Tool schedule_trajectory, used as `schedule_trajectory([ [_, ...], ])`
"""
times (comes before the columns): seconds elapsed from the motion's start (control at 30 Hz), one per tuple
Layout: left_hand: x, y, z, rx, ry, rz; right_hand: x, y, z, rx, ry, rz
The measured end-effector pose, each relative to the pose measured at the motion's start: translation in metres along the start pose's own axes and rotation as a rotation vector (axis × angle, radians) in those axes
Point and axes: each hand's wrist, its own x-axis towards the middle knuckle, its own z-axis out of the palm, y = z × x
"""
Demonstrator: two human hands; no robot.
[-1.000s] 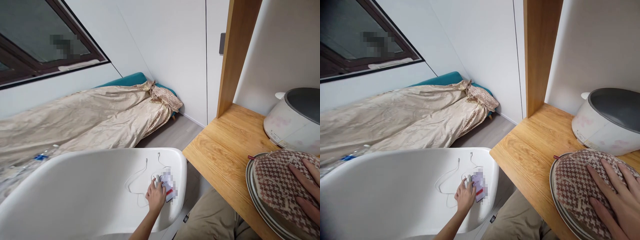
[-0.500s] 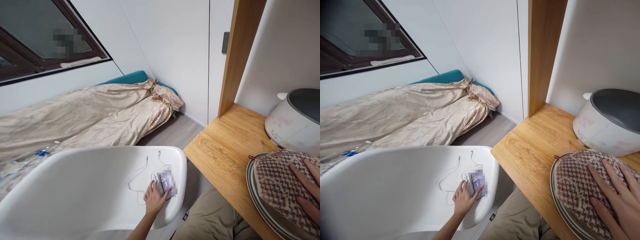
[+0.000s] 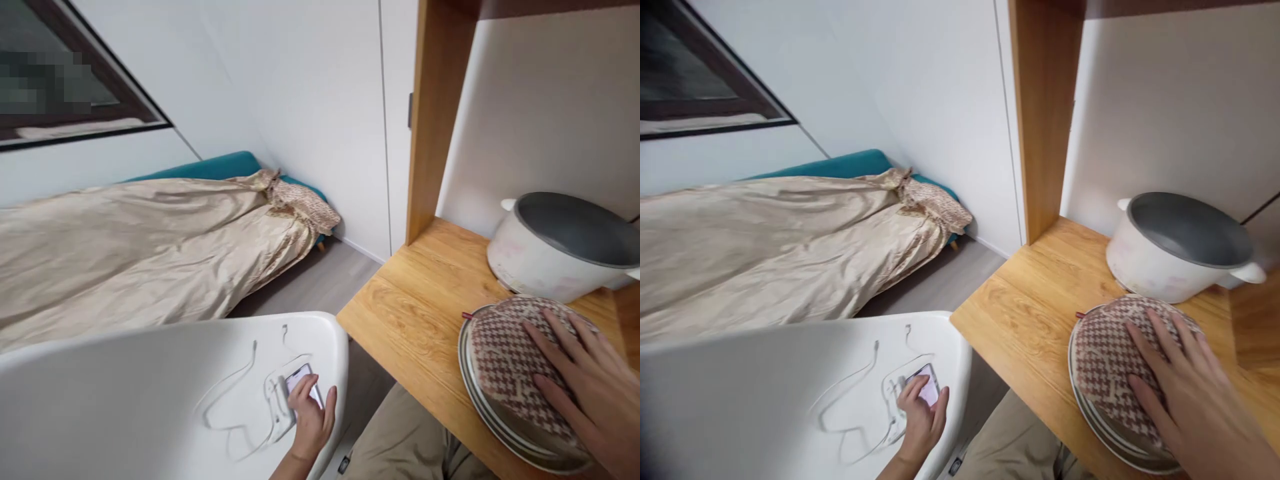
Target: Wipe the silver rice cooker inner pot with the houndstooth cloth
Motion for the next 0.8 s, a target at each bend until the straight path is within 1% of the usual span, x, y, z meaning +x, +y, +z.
schedule_trajectory([
  [0.03, 0.001, 0.022, -0.004, -0.129, 0.090, 0.140, 0.002, -0.002, -0.002, 0.008, -0.006, 0.006],
  [0.07, 0.003, 0.046, -0.010, -0.248, 0.105, 0.328, 0.004, -0.004, -0.004, 0.005, -0.023, 0.008],
  [0.1, 0.006, 0.073, -0.016, -0.344, 0.043, 0.517, 0.006, -0.006, -0.006, -0.004, -0.023, 0.016],
  [0.13, 0.010, 0.102, -0.024, -0.425, -0.044, 0.656, 0.008, -0.008, -0.008, -0.010, -0.029, 0.023],
  [0.17, 0.013, 0.131, -0.031, -0.496, -0.115, 0.765, 0.010, -0.009, -0.010, -0.021, -0.048, 0.046],
  [0.2, 0.017, 0.161, -0.037, -0.542, -0.178, 0.817, 0.011, -0.011, -0.012, -0.025, -0.048, 0.054],
  [0.27, 0.022, 0.214, -0.044, -0.591, -0.323, 0.829, 0.014, -0.013, -0.015, -0.033, -0.071, 0.078],
  [0.33, 0.026, 0.254, -0.042, -0.553, -0.470, 0.797, 0.015, -0.014, -0.019, -0.024, -0.113, 0.090],
  [0.37, 0.027, 0.268, -0.038, -0.521, -0.527, 0.781, 0.016, -0.014, -0.021, -0.016, -0.138, 0.093],
  [0.43, 0.030, 0.286, -0.030, -0.494, -0.600, 0.786, 0.018, -0.015, -0.024, -0.004, -0.181, 0.104],
  [0.53, 0.036, 0.299, -0.020, -0.503, -0.641, 0.795, 0.020, -0.016, -0.025, -0.007, -0.213, 0.133],
  [0.67, 0.040, 0.306, -0.010, -0.458, -0.656, 0.802, 0.024, -0.019, -0.026, -0.008, -0.242, 0.164],
  [0.8, 0.035, 0.305, -0.002, -0.392, -0.656, 0.795, 0.028, -0.025, -0.034, 0.002, -0.303, 0.177],
])
